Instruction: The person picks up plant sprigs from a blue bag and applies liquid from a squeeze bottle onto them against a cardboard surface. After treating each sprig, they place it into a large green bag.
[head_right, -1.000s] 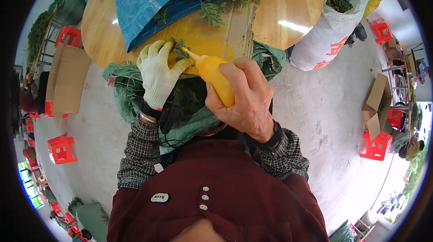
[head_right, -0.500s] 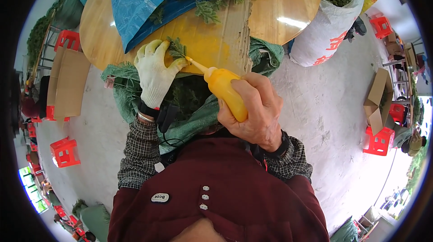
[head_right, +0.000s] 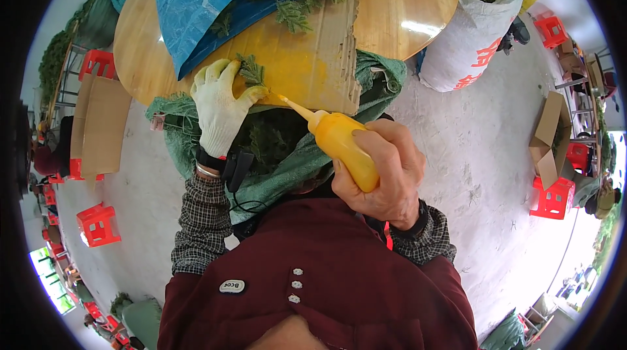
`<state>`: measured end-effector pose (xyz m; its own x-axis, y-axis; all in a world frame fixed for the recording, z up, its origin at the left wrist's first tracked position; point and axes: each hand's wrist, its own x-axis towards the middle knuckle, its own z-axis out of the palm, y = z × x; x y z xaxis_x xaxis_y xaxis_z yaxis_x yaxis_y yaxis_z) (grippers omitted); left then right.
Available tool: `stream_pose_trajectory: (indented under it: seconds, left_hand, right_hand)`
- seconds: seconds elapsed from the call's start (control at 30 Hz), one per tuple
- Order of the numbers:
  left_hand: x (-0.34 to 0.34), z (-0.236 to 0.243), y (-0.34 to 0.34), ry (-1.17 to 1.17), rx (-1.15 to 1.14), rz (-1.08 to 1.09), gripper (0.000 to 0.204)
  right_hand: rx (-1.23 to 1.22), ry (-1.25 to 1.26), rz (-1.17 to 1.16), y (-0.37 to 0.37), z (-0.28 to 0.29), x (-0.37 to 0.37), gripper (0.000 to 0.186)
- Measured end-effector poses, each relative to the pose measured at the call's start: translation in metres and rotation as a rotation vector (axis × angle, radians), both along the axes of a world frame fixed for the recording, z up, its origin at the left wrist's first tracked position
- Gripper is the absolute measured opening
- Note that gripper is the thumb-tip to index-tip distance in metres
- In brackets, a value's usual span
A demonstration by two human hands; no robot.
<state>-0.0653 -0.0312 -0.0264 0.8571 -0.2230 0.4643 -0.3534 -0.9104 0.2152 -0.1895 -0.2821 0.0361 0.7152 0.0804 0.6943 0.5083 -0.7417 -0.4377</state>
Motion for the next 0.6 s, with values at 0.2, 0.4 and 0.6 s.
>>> stream_pose_trajectory:
  seconds: [0.2, 0.4, 0.6]
  left_hand:
    - [-0.002, 0.004, -0.002, 0.046, 0.017, 0.016, 0.066]
    - [-0.001, -0.001, -0.001, 0.002, 0.007, 0.005, 0.069]
    - [-0.001, 0.002, -0.001, 0.023, 0.018, 0.012, 0.066]
  right_hand:
    - [0.03, -0.111, 0.026, 0.014, -0.001, 0.021, 0.044]
    - [0.02, -0.075, 0.052, 0.016, -0.012, 0.026, 0.044]
    - [-0.006, -0.043, 0.029, 0.003, -0.01, 0.011, 0.043]
